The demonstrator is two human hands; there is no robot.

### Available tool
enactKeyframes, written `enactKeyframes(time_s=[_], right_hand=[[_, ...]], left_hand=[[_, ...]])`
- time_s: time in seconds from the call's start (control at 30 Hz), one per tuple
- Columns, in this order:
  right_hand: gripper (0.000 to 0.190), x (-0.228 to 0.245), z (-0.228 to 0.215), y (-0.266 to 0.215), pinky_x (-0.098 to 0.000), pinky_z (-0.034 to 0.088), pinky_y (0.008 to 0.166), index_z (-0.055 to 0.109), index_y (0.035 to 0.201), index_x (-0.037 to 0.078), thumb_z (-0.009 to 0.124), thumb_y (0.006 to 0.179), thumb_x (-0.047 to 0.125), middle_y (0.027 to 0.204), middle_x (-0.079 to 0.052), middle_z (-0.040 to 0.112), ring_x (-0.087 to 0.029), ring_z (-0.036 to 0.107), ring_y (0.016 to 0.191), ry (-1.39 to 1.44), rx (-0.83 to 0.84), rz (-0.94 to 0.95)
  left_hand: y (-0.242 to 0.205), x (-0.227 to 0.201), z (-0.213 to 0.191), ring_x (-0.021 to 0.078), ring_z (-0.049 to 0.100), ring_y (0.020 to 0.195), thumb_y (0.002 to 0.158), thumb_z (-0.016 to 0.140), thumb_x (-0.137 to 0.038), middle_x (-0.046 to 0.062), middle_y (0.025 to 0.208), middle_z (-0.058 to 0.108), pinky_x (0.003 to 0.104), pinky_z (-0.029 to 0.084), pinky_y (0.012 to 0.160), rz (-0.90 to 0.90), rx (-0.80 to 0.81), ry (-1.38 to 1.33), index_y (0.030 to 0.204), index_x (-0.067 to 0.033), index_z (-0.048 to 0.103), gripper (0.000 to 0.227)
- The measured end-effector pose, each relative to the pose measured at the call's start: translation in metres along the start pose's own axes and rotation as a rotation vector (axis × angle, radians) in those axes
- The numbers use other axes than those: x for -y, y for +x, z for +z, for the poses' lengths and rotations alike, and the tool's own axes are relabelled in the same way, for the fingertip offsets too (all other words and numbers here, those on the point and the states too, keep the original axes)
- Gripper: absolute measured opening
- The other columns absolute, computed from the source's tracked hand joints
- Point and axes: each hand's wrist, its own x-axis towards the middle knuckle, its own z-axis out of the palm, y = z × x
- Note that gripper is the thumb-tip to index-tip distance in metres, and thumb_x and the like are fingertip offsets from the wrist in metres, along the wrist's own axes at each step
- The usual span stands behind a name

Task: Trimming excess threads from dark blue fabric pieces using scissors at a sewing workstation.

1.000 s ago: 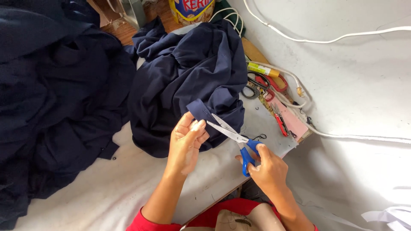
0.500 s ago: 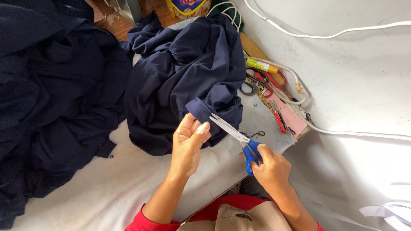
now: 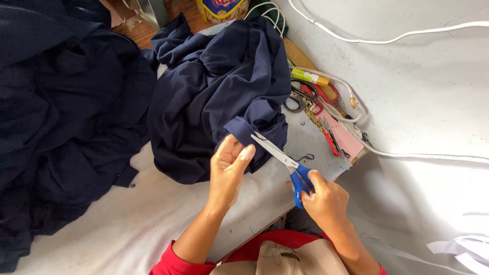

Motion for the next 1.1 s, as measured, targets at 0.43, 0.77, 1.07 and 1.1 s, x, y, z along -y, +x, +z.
enactKeyframes(time_s=[0.43,0.77,1.07,1.1], right_hand=[[0.051,0.009,0.002,0.004,-0.0369,0.028,0.044,0.049,0.083,0.019,0.086,0.079,0.053,0.055,0.003,0.043,-0.021,0.035,0.048,0.04,-0.001,0.024],[0.039,0.032,-0.031,0.021,-0.0345,0.056,0.055,0.062,0.09,0.015,0.088,0.071,0.039,0.061,-0.003,0.07,-0.026,0.07,0.053,0.191,0.063,0.05],[0.022,0.02,-0.027,0.01,-0.0324,0.055,0.053,0.061,0.088,0.023,0.076,0.071,0.02,0.051,0.002,0.063,-0.025,0.067,0.049,0.065,0.076,0.054],[0.029,0.021,-0.027,0.011,-0.0317,0.055,0.052,0.062,0.088,0.019,0.082,0.071,0.031,0.055,-0.001,0.066,-0.024,0.069,0.05,0.127,0.091,0.068]], left_hand=[[-0.003,0.002,0.003,0.0213,0.066,0.12,0.089,0.063,-0.004,0.015,0.127,0.07,0.03,0.052,0.102,0.073,-0.008,-0.002,0.137,0.0034,0.055,0.049],[0.003,0.048,-0.002,0.0323,0.067,0.114,0.087,0.069,0.007,0.025,0.135,0.063,0.045,0.058,0.093,0.099,-0.002,-0.015,0.149,-0.0023,0.046,0.067],[0.003,0.046,0.002,0.0319,0.066,0.114,0.085,0.07,0.008,0.024,0.144,0.057,0.044,0.06,0.092,0.153,0.013,0.023,0.153,-0.0035,0.039,0.075],[0.002,0.052,0.002,0.0315,0.067,0.112,0.084,0.069,0.01,0.023,0.144,0.056,0.043,0.061,0.09,0.152,0.029,0.015,0.154,-0.004,0.037,0.078]])
